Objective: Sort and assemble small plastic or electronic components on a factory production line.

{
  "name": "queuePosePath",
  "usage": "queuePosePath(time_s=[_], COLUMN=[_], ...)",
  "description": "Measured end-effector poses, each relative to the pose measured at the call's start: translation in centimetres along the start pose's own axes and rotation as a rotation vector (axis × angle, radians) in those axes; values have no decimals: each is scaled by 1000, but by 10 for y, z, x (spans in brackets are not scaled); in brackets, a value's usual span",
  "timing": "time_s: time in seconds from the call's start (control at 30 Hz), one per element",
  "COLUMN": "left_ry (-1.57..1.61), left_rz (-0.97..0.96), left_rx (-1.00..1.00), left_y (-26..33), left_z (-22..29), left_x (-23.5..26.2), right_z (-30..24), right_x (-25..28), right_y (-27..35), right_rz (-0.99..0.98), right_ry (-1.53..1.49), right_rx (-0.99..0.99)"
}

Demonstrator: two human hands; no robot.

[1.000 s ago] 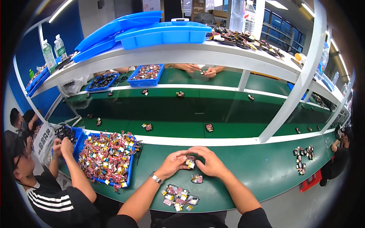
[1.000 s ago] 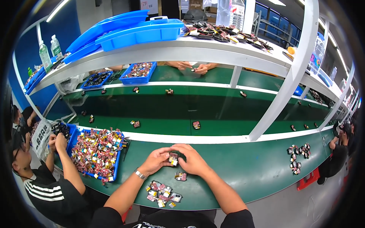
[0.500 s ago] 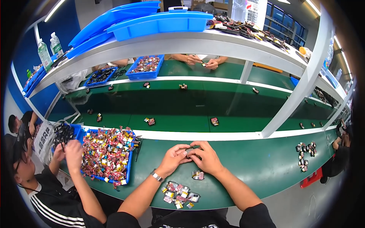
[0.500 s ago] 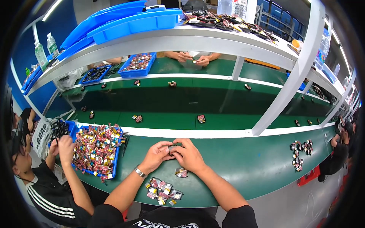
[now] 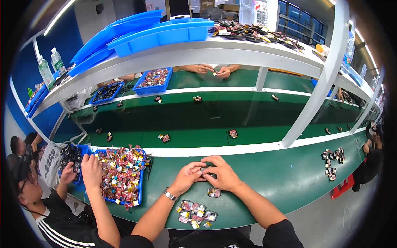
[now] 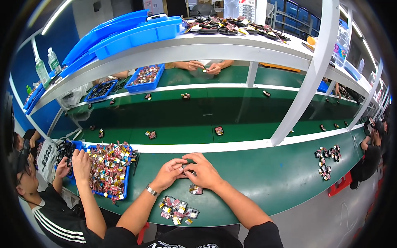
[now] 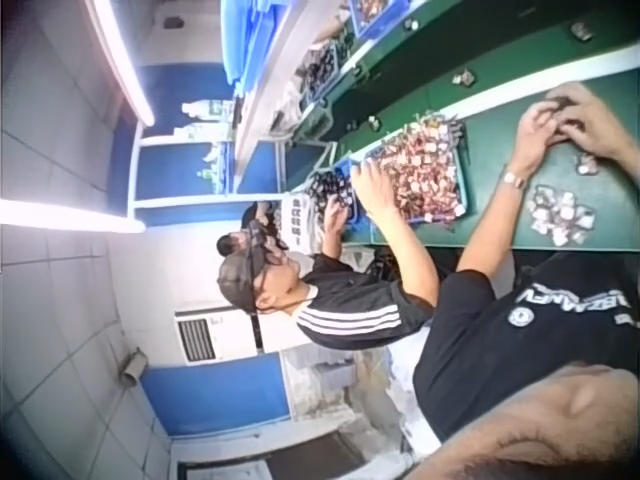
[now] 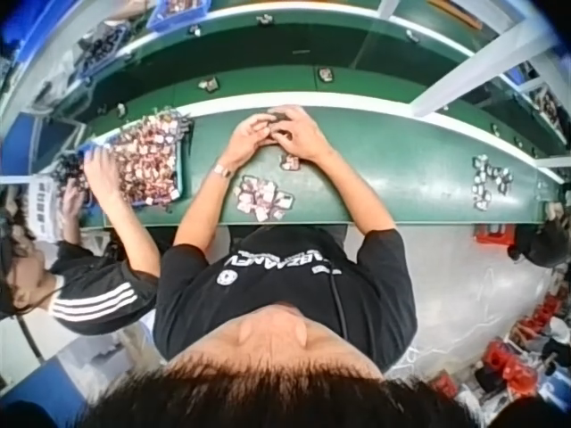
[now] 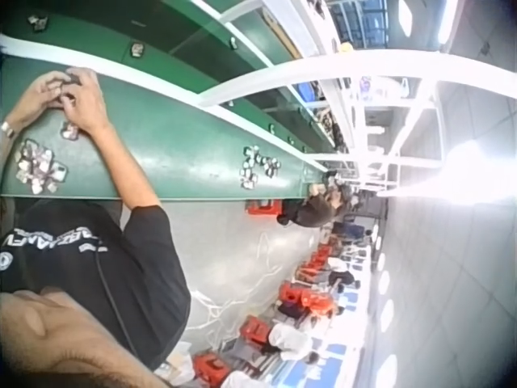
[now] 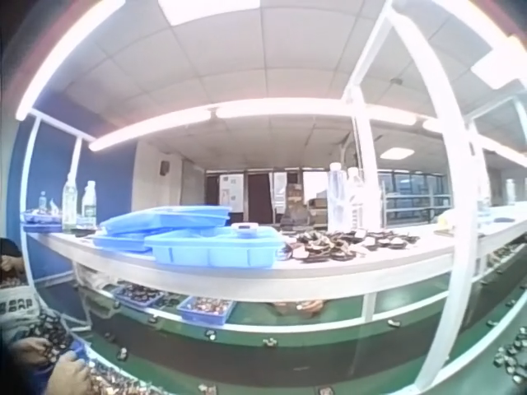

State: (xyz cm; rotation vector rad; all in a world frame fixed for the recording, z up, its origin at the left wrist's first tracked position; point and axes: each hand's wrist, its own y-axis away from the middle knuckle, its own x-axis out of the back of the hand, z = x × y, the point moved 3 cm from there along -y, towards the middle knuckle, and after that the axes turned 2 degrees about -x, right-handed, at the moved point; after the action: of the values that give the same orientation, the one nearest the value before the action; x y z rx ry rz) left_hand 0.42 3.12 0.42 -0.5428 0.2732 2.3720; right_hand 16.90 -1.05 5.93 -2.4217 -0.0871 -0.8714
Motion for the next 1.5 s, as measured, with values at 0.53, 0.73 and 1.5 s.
queuePosePath(time_s=[0.53,0.73,1.5], left_ry=[83,105,83], left_rz=[-13,-22,54], left_rx=[-22,-32,-119], left_y=[-2,-2,-2], left_z=[0,-1,-2], left_x=[1,2,2], right_z=[8,13,3], right_x=[-13,-18,-20], right_y=[10,13,9], right_rz=[118,135,131], right_ry=[-56,-99,-82], right_rx=[-96,-162,-84])
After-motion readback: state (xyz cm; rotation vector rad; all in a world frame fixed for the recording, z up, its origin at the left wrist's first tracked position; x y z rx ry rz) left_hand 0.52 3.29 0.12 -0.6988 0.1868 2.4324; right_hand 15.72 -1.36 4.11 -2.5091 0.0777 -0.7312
